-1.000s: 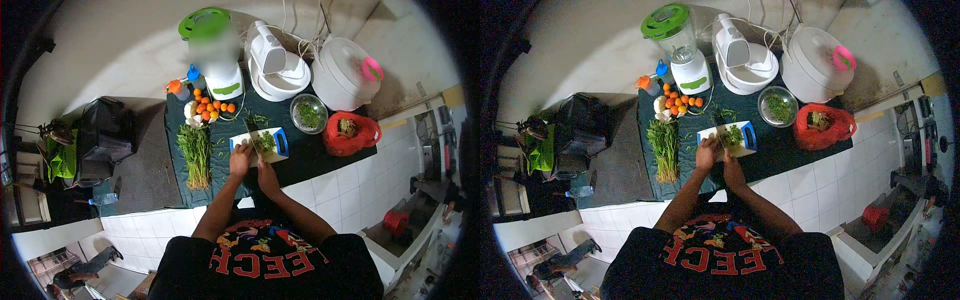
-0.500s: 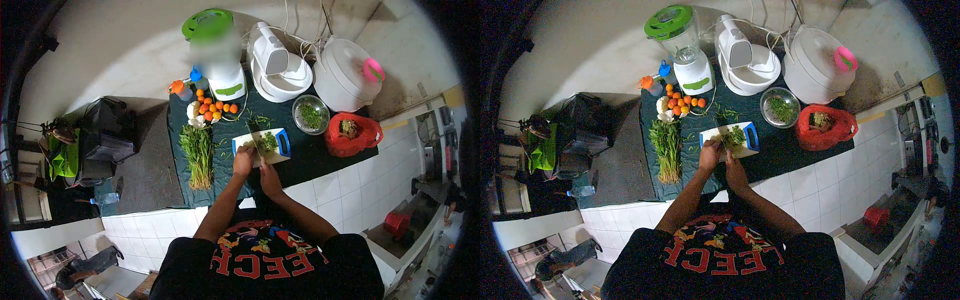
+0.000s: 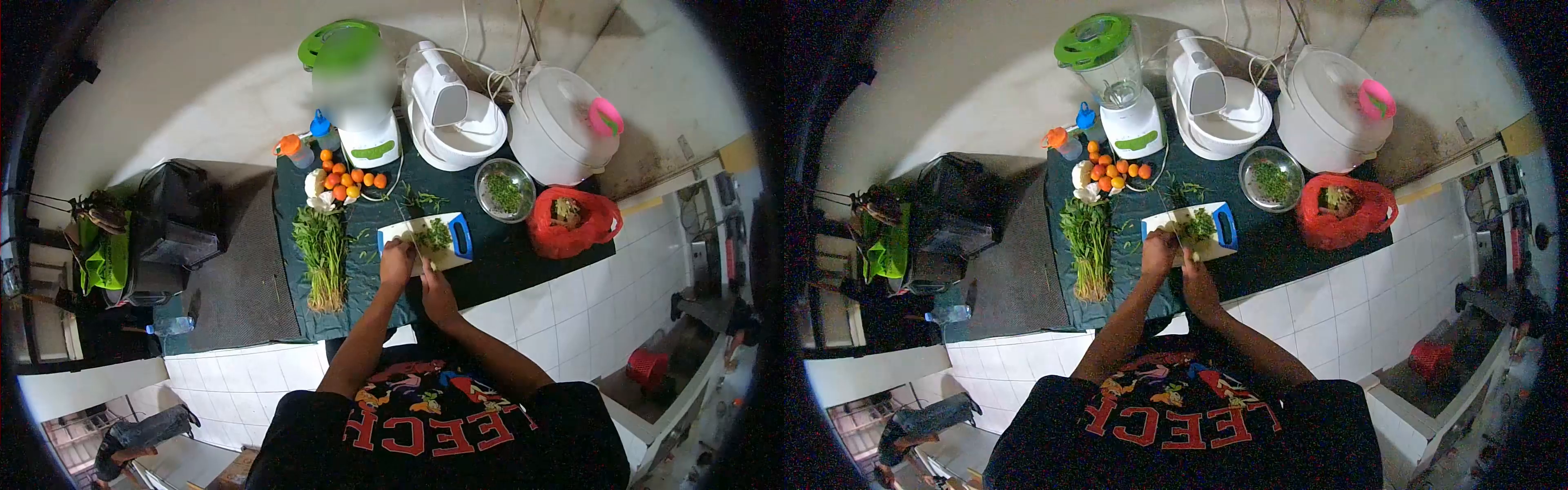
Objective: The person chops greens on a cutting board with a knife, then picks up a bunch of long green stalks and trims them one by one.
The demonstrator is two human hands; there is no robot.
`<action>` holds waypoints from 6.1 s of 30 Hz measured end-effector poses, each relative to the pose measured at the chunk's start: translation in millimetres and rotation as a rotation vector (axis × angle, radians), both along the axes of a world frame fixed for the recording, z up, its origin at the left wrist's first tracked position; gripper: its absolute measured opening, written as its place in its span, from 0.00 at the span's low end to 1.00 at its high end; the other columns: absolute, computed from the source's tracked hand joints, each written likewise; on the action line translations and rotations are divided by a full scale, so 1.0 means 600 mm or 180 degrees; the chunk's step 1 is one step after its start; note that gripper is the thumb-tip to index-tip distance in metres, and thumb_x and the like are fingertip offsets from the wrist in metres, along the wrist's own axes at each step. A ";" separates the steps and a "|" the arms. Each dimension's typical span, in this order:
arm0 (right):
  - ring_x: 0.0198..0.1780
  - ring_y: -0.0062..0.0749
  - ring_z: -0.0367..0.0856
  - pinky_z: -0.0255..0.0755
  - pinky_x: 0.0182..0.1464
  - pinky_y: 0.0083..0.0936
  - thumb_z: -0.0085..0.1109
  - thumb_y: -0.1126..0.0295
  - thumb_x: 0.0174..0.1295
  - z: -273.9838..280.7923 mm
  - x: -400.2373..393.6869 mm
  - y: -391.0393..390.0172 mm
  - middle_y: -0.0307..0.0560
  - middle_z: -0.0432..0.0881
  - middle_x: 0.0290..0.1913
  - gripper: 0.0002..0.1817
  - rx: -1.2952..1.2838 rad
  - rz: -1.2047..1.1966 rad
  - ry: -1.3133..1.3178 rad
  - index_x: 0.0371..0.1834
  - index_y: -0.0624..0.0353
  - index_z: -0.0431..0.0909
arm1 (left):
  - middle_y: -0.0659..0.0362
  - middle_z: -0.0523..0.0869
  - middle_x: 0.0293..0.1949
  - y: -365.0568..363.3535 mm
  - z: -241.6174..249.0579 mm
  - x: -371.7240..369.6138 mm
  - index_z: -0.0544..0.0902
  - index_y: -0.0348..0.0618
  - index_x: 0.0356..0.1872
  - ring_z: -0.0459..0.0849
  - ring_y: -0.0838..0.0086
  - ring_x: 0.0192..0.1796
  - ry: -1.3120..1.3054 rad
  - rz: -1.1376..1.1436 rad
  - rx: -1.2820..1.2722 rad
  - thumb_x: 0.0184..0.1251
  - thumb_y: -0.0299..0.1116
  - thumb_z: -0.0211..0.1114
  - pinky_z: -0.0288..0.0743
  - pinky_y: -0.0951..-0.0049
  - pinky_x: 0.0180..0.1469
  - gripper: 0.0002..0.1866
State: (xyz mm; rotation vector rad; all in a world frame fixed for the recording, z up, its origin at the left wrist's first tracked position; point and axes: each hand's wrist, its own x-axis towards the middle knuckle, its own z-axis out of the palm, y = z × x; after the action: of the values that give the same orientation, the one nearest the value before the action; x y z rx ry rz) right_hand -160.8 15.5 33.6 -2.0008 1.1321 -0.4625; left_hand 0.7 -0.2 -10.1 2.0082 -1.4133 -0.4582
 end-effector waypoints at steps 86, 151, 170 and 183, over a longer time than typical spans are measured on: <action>0.48 0.66 0.79 0.74 0.51 0.52 0.47 0.69 0.77 -0.004 -0.046 -0.015 0.69 0.79 0.49 0.24 -0.0049 -0.0090 -0.0037 0.74 0.61 0.66 | 0.48 0.88 0.38 0.009 0.021 -0.015 0.89 0.41 0.42 0.84 0.50 0.45 -0.0062 0.0186 -0.0326 0.67 0.30 0.64 0.79 0.55 0.50 0.08; 0.36 0.42 0.87 0.79 0.42 0.34 0.65 0.74 0.65 0.087 0.021 -0.341 0.53 0.88 0.40 0.17 0.0151 0.0428 -0.0850 0.58 0.61 0.81 | 0.59 0.91 0.42 -0.214 0.088 0.085 0.87 0.36 0.47 0.87 0.77 0.44 0.2934 -0.0546 0.0281 0.72 0.30 0.68 0.79 0.73 0.51 0.10; 0.42 0.46 0.80 0.75 0.44 0.41 0.64 0.71 0.61 0.133 -0.008 -0.277 0.45 0.80 0.35 0.08 -0.1890 0.1301 0.0334 0.43 0.53 0.86 | 0.60 0.91 0.42 -0.114 0.131 0.054 0.89 0.34 0.50 0.85 0.78 0.44 0.3048 -0.0827 0.0668 0.71 0.37 0.70 0.77 0.74 0.51 0.16; 0.42 0.49 0.83 0.77 0.46 0.44 0.63 0.64 0.66 0.153 -0.004 -0.264 0.49 0.83 0.36 0.08 -0.1408 0.1003 0.0127 0.38 0.56 0.86 | 0.61 0.91 0.40 -0.086 0.132 0.083 0.87 0.36 0.52 0.86 0.79 0.41 0.2534 -0.0935 0.0394 0.71 0.33 0.70 0.79 0.74 0.47 0.14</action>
State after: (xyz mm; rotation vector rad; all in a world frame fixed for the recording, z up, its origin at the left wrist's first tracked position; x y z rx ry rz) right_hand -163.1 -143.1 125.6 -2.5288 0.7579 -0.5430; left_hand 50.6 -52.0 69.2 1.4233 -1.1614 -1.3257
